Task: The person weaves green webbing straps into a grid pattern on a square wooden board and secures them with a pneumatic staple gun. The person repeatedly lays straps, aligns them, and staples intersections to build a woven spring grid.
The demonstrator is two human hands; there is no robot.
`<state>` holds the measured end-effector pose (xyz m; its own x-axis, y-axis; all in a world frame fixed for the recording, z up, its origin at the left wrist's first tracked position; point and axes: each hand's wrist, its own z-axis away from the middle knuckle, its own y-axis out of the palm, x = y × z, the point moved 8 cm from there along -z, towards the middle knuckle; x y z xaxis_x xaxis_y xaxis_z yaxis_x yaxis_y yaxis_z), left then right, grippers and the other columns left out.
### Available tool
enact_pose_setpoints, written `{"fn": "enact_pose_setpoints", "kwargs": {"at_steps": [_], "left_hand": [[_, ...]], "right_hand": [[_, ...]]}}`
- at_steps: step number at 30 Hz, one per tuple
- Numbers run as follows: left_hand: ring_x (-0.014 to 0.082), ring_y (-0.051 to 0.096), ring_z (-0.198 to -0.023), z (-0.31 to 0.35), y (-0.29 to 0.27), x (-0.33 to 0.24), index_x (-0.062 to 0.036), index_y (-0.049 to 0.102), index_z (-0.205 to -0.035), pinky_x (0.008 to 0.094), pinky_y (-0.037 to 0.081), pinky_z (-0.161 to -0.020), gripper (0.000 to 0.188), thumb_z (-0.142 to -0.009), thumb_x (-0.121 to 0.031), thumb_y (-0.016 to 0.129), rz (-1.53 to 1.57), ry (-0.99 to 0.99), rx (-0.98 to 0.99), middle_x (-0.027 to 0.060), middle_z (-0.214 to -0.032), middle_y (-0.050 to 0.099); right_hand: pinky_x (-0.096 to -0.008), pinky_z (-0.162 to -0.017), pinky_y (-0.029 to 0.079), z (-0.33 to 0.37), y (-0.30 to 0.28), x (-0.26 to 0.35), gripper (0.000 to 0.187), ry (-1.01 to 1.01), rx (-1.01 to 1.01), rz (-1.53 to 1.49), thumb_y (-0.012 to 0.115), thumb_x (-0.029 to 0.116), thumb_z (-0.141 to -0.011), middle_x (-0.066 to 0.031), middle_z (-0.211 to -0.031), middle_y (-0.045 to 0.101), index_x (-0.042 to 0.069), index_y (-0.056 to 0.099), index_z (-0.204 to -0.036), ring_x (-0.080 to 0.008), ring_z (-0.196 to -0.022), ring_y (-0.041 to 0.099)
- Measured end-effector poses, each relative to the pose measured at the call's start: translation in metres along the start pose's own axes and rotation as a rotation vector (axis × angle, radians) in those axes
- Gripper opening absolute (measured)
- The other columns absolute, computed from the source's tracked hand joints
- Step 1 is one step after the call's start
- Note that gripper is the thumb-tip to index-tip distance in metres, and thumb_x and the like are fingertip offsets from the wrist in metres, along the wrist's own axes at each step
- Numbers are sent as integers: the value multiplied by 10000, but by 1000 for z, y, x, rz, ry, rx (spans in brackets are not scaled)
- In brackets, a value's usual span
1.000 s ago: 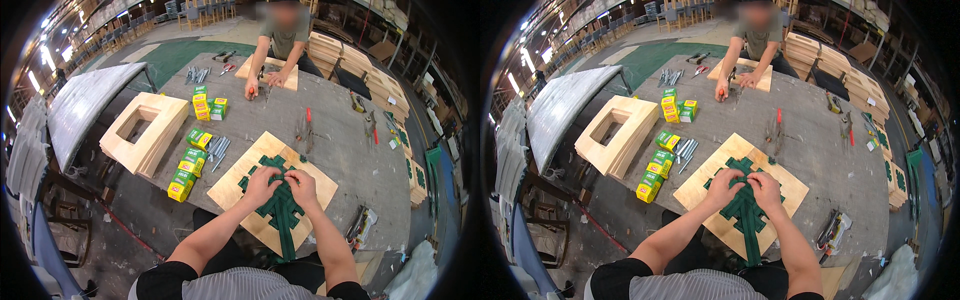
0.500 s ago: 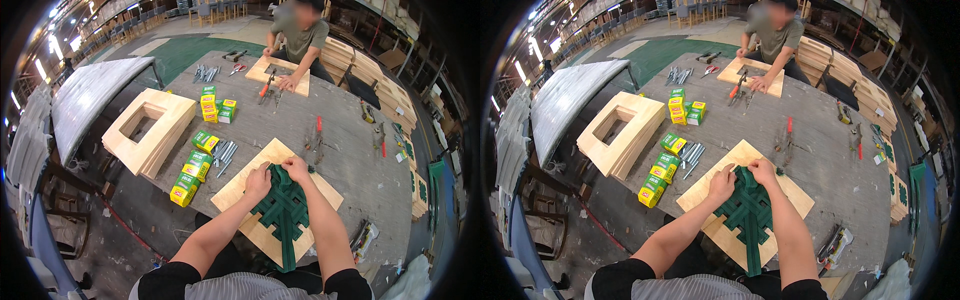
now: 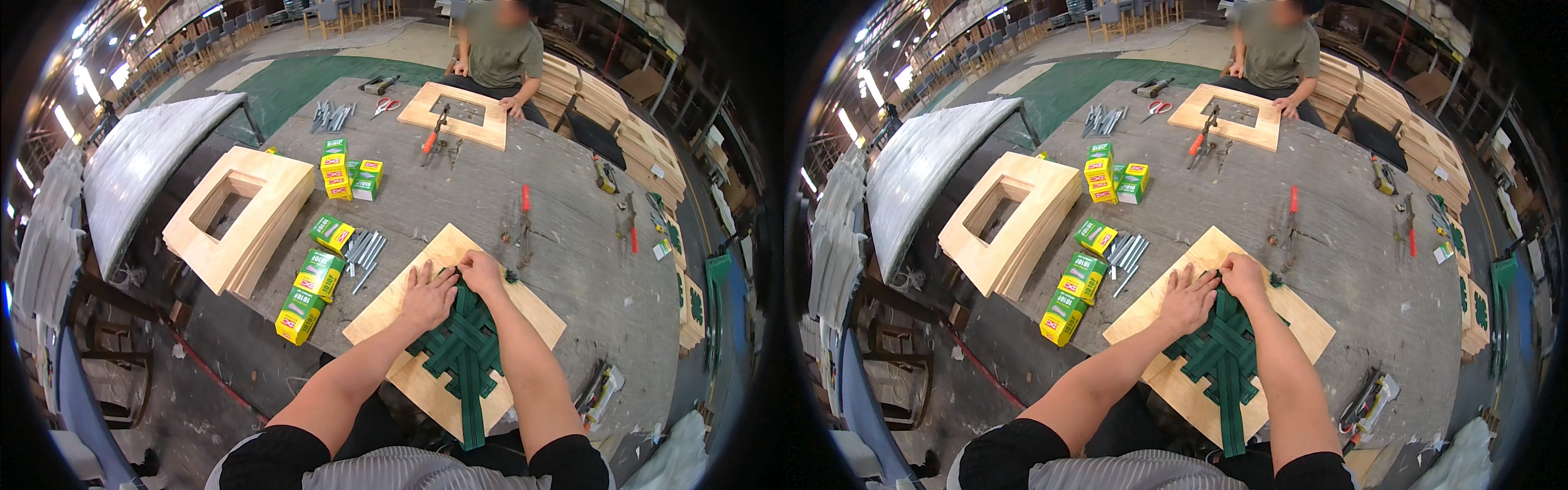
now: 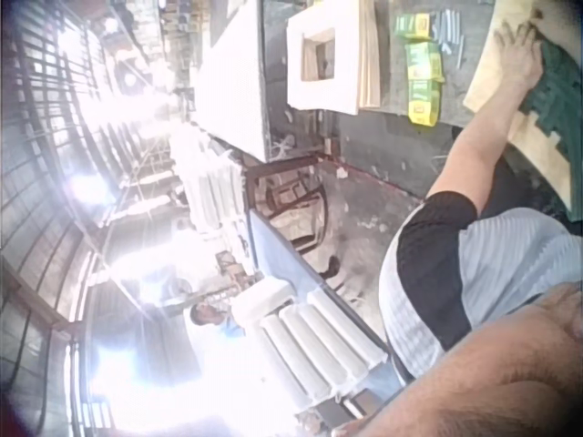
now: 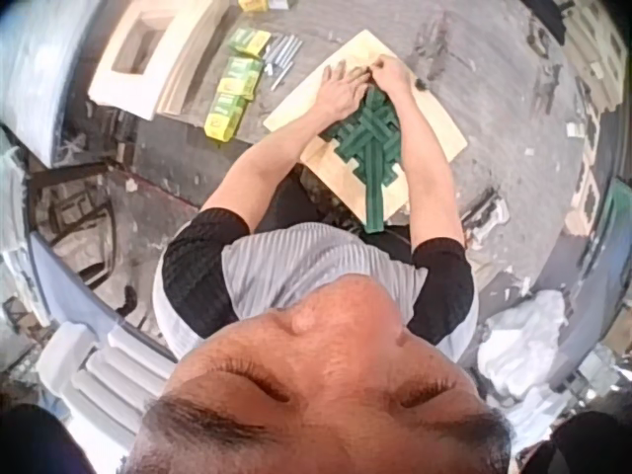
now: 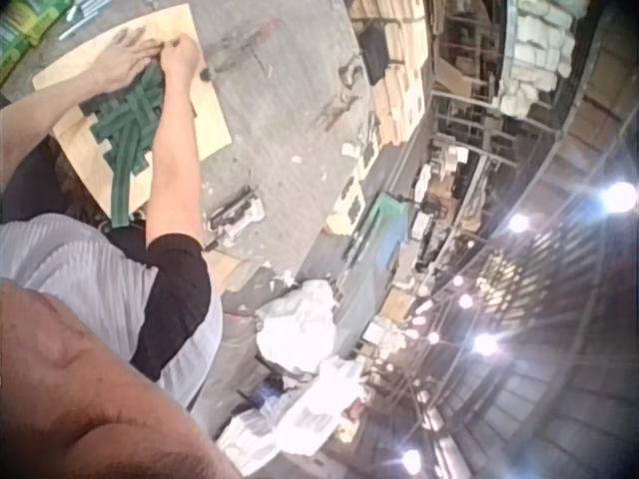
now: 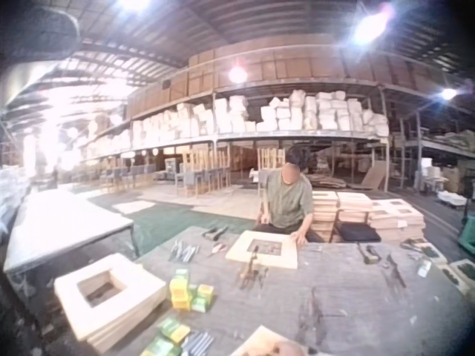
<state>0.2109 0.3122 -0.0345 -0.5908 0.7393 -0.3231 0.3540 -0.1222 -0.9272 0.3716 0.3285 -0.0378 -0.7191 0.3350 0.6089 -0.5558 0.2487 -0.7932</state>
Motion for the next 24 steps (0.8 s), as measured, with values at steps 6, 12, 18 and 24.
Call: {"fn": "enact_pose_setpoints", "kwargs": {"at_steps": [6, 12, 18, 24], "left_hand": [[403, 301, -1518, -12, -2, -20, -187, 573, -1461, 630, 165, -1234, 484, -1097, -376, 315, 122, -6, 47, -13, -1584, 474], [428, 363, -1468, -16, 9, -1, -160, 614, -1407, 647, 229, -1209, 466, -1082, -321, 323, -97, -16, 180, 48, -1568, 482], [379, 310, -1514, -18, 23, -14, -207, 620, -1431, 586, 123, -1254, 583, -1115, -439, 188, 223, -60, 111, -9, -1557, 512], [364, 347, -1495, -21, 14, 11, -200, 664, -1382, 576, 154, -1247, 598, -1106, -509, 233, 159, -130, 44, 80, -1481, 585]], "right_hand": [[-337, -656, 545, 18, -36, -33, 204, 57, -182, -227, 760, 162, -884, -72, -851, 714, 40, 717, -1043, -180, -739, 681], [-252, -646, 487, 139, -133, -104, 145, 198, -471, -701, 683, 152, -982, 9, -803, 660, 21, 717, -1033, -74, -705, 593], [-396, -753, 565, 396, -297, -256, 247, 751, -858, 261, 712, 255, -929, -162, -893, 757, 22, 755, -998, -290, -820, 734], [-465, -830, 556, 390, -263, -306, 487, 1041, -498, 364, 808, 444, -770, -229, -948, 747, -6, 761, -950, -380, -957, 733]]}}
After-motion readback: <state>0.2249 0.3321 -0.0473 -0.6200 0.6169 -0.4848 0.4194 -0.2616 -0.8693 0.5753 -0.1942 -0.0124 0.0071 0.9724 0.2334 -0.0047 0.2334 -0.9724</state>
